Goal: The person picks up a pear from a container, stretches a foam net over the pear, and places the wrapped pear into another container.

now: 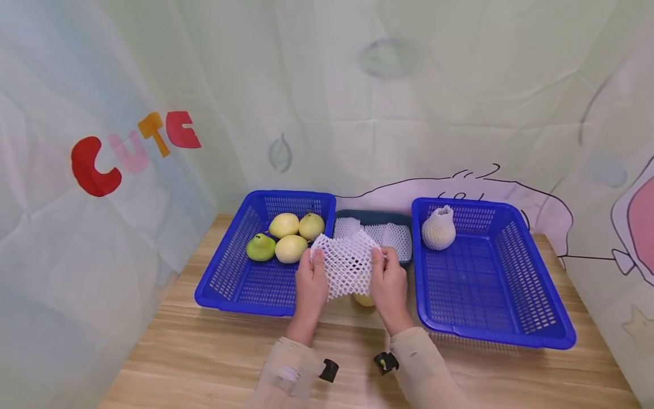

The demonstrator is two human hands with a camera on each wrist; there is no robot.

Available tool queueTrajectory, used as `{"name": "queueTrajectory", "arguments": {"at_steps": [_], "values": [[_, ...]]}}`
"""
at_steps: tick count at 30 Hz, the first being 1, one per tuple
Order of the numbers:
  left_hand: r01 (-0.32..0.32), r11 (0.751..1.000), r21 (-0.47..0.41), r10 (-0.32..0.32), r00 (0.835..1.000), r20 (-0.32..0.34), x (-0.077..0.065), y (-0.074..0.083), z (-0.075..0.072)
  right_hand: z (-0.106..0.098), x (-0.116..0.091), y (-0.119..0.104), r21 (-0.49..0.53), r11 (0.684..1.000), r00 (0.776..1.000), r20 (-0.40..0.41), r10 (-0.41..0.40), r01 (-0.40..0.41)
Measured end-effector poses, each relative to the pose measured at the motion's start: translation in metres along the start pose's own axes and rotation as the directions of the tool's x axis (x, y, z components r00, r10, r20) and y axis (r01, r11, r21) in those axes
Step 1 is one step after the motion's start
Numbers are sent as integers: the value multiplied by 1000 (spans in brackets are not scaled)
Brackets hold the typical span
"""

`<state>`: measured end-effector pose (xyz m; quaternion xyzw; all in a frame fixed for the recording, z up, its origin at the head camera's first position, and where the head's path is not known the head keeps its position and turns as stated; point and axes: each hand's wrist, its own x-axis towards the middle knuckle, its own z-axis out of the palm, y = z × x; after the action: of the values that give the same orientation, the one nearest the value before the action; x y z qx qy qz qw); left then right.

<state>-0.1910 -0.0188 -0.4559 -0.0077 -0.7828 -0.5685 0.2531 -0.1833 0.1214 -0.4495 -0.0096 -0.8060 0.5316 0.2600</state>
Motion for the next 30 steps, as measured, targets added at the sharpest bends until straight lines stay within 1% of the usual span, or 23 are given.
{"name": "queueTrajectory", "arguments": {"at_steps": [2,4,6,7,8,9,10,12,13,15,16,17,18,20,22,24,26,28,30], "values": [[-15,1000,-16,15,1000,5,0,0,0,0,-1,0,26,1000,1000,6,12,-12],[-49,998,-27,50,998,26,-1,1,0,-1,-1,0,35,999,999,27,19,-20],[-93,995,-30,95,993,70,-3,2,0,0,-2,0,26,1000,998,58,10,-12],[-116,993,-17,117,988,98,-3,2,0,0,-2,0,16,1000,997,79,6,-7],[-134,991,-5,134,983,129,-4,3,0,1,-2,0,12,1000,995,100,2,-4],[-137,991,3,135,977,162,-4,5,0,1,-2,-1,10,1000,993,118,2,-3],[-127,992,-4,126,973,195,-5,5,1,2,-2,-1,19,1000,991,131,3,-6],[-66,996,-53,77,966,246,-5,6,2,4,-2,-2,40,999,990,138,16,-22],[-24,995,-97,49,964,263,-5,7,3,4,-2,-2,59,998,990,137,29,-38],[55,979,-194,0,963,270,-6,8,6,5,-2,-2,99,993,990,134,54,-68],[77,971,-226,-17,966,257,-6,8,7,6,-2,-3,115,990,989,133,63,-79],[86,969,-233,-30,971,235,-6,9,9,6,-3,-4,135,987,988,136,72,-90],[77,972,-224,-29,978,207,-7,10,10,6,-4,-6,160,982,986,144,80,-103],[43,986,-163,-20,990,142,-8,11,12,6,-5,-14,197,973,984,152,89,-119],[4,996,-84,1,998,55,-8,11,13,5,-7,-25,213,971,990,119,80,-104],[-24,998,-66,23,1000,-16,-7,10,12,2,-8,-35,217,973,996,58,70,-81],[-34,996,-80,29,997,-67,-5,10,10,0,-9,-41,216,976,999,-12,46,-43],[-36,994,-105,26,995,-97,-4,9,8,-2,-9,-42,212,977,997,-64,39,-25],[-39,994,-106,27,993,-114,-2,7,6,-2,-8,-42,223,975,996,-88,35,-15]]}}
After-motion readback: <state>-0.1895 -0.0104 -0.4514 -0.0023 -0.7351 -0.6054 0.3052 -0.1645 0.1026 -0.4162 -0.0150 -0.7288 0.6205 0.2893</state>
